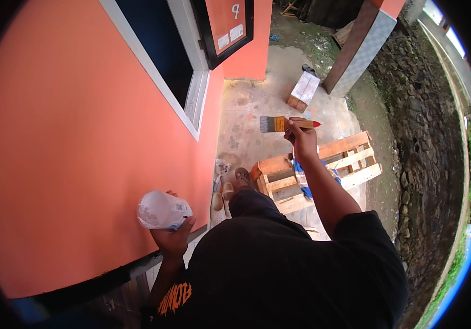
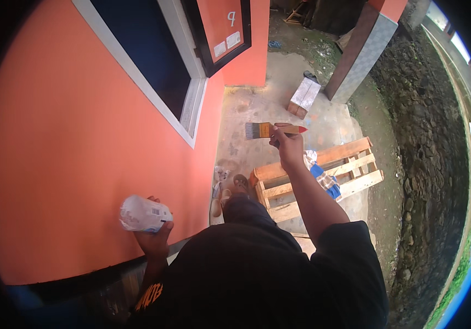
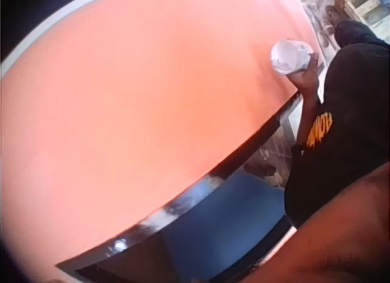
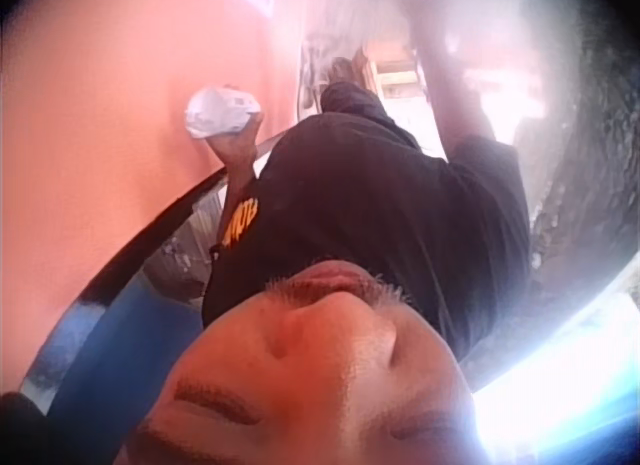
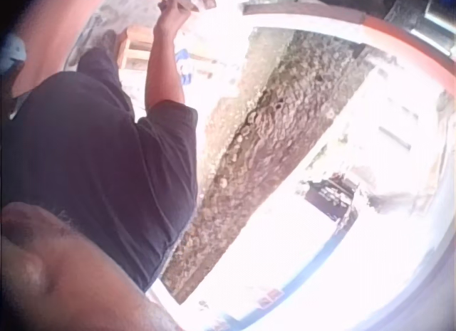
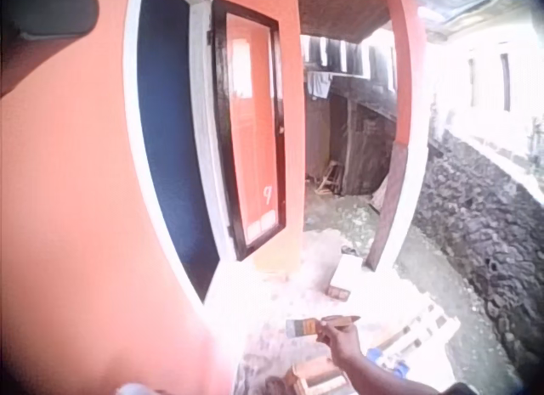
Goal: The person pours a white liquid into a small container, stirs it with a brush, then walks outside and paints the white trim around a window on a peach-colored wall.
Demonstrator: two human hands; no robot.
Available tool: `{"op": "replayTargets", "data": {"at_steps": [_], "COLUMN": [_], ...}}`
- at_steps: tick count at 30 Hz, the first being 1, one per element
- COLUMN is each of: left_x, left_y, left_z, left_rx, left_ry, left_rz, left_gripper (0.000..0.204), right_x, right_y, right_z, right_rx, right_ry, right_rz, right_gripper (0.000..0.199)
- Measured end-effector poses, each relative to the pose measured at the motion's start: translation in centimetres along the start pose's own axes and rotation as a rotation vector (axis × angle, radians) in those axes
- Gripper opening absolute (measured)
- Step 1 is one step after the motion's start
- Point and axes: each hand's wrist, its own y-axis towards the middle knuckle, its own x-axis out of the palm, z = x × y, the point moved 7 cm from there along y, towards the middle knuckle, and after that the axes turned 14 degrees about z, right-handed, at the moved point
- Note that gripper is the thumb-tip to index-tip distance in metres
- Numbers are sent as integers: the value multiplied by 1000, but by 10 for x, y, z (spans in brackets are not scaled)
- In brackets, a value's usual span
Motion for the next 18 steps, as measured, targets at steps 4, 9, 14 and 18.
{"op": "replayTargets", "data": {"at_steps": [4,9,14,18], "left_x": [19,58,95,141], "left_y": [21,62,119,176], "left_z": [3,4,-13,-19], "left_rx": [35,34,49,89], "left_ry": [-83,-40,47,37], "left_rz": [15,-31,-47,47], "left_gripper": [78,66,77,89], "right_x": [-20,-27,36,123], "right_y": [18,68,157,238], "right_z": [-16,-36,-43,-49], "right_rx": [-25,-43,-48,-33], "right_ry": [-3,53,106,80], "right_rz": [56,84,-8,-154], "right_gripper": [19,19,17,13]}}
